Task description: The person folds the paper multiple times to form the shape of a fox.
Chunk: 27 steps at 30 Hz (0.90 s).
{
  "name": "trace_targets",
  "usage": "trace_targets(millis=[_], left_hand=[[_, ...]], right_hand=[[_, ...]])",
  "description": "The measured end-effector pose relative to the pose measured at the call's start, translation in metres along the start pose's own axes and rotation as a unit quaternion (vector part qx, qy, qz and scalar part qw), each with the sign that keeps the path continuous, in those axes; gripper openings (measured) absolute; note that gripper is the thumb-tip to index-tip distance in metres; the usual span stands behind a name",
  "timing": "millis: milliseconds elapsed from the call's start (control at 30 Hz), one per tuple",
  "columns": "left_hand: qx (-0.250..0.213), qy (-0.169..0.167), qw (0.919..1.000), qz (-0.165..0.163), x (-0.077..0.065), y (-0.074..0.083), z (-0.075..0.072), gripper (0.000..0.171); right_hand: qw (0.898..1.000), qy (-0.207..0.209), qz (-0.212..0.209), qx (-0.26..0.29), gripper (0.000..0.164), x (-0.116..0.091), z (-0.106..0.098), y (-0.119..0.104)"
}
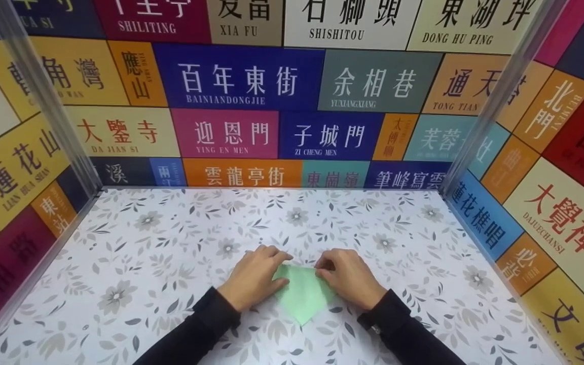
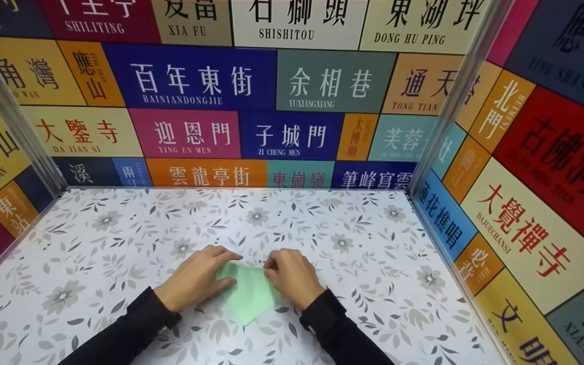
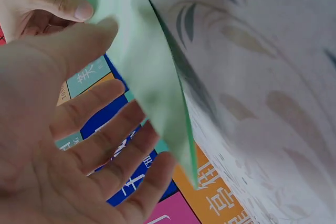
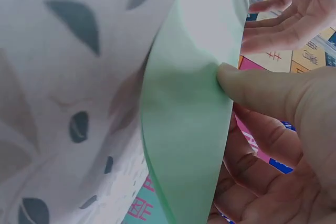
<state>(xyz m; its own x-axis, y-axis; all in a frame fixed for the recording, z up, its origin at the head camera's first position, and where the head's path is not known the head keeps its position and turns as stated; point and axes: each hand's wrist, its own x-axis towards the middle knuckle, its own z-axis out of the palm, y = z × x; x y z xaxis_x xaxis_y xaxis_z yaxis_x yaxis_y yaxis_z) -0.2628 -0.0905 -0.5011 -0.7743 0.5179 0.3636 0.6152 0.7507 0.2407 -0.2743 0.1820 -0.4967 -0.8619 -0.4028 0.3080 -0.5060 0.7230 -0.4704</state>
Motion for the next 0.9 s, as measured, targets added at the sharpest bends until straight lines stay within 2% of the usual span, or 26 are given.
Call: trace_targets(millis=[233,400,700,900], left_hand=[[-0.021,0.052,0.9984,-0.003,0.004,0.0,-0.003,0.025],[-0.029,0.085,0.996,-0.002,0.007,0.002,-0.007,0.017],[-0.021,0.113,0.9933,0.01,0.015,0.01,-0.018,0.011],[-0.034,0.121,0.9921,0.01,0.019,0.016,-0.03,0.01]], right_hand=[[1.0,0.009,0.0,0.025,0.008,0.002,-0.007,-0.005],[0.999,0.016,0.001,0.036,0.01,0.003,-0.014,-0.009],[0.997,0.046,-0.049,0.032,0.01,0.005,-0.027,-0.016],[0.996,0.061,-0.059,0.032,0.008,0.005,-0.036,-0.027]])
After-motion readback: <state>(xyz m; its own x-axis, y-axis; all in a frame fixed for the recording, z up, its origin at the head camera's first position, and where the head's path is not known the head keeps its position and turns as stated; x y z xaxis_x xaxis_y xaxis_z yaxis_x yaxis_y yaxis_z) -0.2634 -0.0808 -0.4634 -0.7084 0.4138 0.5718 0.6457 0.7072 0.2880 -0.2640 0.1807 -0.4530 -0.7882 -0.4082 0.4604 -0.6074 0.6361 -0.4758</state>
